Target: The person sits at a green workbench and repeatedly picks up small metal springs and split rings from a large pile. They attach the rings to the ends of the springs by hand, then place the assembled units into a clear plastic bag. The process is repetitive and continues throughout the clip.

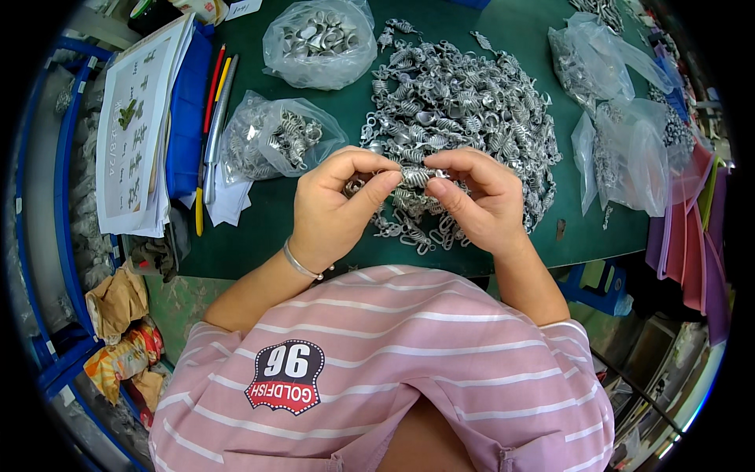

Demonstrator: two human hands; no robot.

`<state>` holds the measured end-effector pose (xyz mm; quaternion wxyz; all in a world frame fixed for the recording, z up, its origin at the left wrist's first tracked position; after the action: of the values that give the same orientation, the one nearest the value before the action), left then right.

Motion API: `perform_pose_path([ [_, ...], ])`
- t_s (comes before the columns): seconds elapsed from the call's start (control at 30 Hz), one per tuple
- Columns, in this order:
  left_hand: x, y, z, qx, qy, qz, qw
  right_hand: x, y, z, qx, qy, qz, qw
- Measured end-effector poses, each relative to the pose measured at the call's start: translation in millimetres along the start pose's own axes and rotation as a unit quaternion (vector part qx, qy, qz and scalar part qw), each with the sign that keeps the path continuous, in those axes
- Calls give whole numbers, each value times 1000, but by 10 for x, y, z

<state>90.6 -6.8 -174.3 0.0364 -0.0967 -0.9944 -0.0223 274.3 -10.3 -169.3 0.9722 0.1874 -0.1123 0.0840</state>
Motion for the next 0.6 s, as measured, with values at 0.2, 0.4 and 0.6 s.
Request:
perform_pose_path([
  [0.2, -4, -17, -1, 26, -11, -3, 1000, -5, 0, 10, -4, 0, -2, 1000],
  [0.4, -10, -26, 30, 86, -58, 2, 995, -17, -20, -24, -7, 10, -15, 1000],
  [0.6, -10, -34, 81, 128, -84, 20, 988, -24, -41, -18, -47, 26, -27, 998],
])
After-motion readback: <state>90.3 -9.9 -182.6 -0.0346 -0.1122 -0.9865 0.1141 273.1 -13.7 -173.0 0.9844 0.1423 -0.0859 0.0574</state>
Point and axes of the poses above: each hand's wrist, its own y-axis towards the middle knuckle, its own x-axis out of the back of the hand, z = x × y, the point moved 3 cm from there along y, towards the middle knuckle, and after that the axes turned 4 degrees about x, right-handed, at the moved point
